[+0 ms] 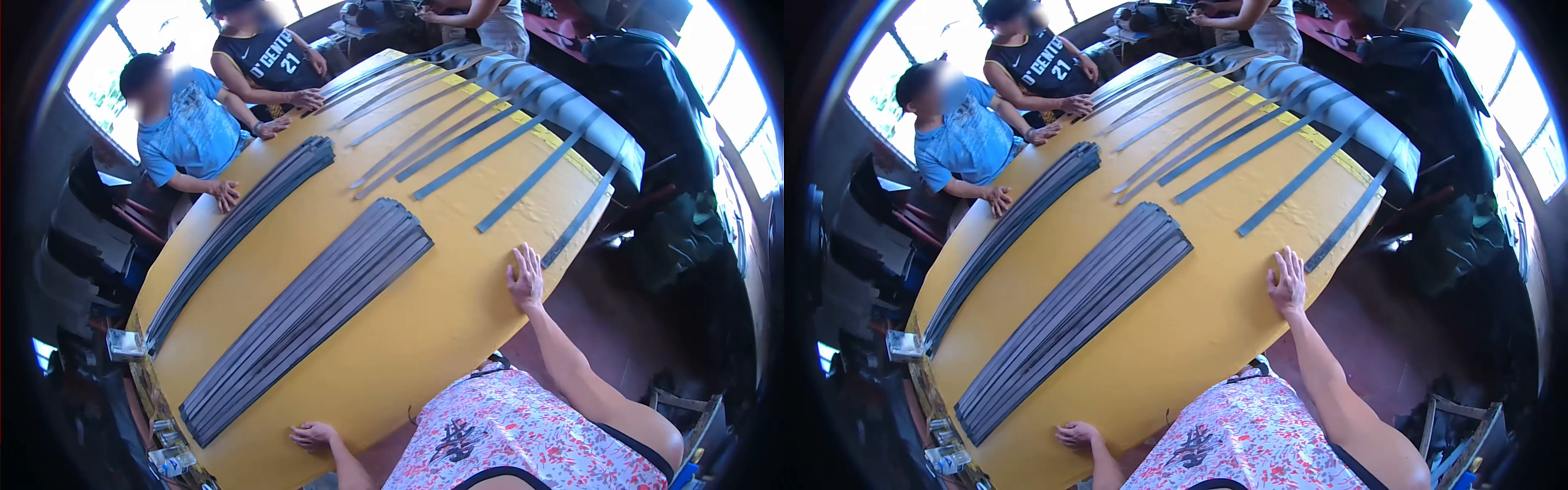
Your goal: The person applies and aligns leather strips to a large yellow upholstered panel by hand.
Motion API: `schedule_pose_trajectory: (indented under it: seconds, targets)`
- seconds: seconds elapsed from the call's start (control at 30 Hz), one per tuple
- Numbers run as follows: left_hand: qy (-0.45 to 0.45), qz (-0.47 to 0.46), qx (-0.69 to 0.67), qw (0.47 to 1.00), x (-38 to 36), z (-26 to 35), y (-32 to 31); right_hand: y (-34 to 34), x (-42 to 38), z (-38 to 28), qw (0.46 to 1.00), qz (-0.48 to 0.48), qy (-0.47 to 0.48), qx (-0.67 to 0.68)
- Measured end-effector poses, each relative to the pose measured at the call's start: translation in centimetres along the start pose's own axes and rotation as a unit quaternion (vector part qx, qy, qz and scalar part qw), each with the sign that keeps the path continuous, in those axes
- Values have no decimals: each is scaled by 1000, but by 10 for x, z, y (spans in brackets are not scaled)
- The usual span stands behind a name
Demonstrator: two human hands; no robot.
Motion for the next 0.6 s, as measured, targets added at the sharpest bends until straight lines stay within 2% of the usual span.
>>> schedule_pose_trajectory:
  seconds: [0.1,0.17,0.27,0.37,0.53,0.6]
  targets:
    - [6,10,1,1000,0,-4,-4,-1,1,-2,1000,1,6,4]
    - [-3,-30,38,999,0,-9,-19,0,1,-2,1000,1,1,3]
    - [-11,-41,67,997,4,-5,-11,0,1,-3,1000,1,-2,5]
    - [-10,-15,65,998,-1,-10,-22,-1,0,-3,1000,5,2,8]
    - [4,-42,55,998,8,7,18,-2,1,0,1000,6,-3,7]
    - [2,-52,57,997,4,5,15,-3,0,0,1000,4,2,3]
Point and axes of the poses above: each hand's wrist, its own x-axis towards the middle knuckle, its own y-axis out of the back of the hand, z = x × y, the point moved 9 cm from there along x, towards the middle knuckle, and after that the axes turned 14 degrees about z, right-handed, at the moved point
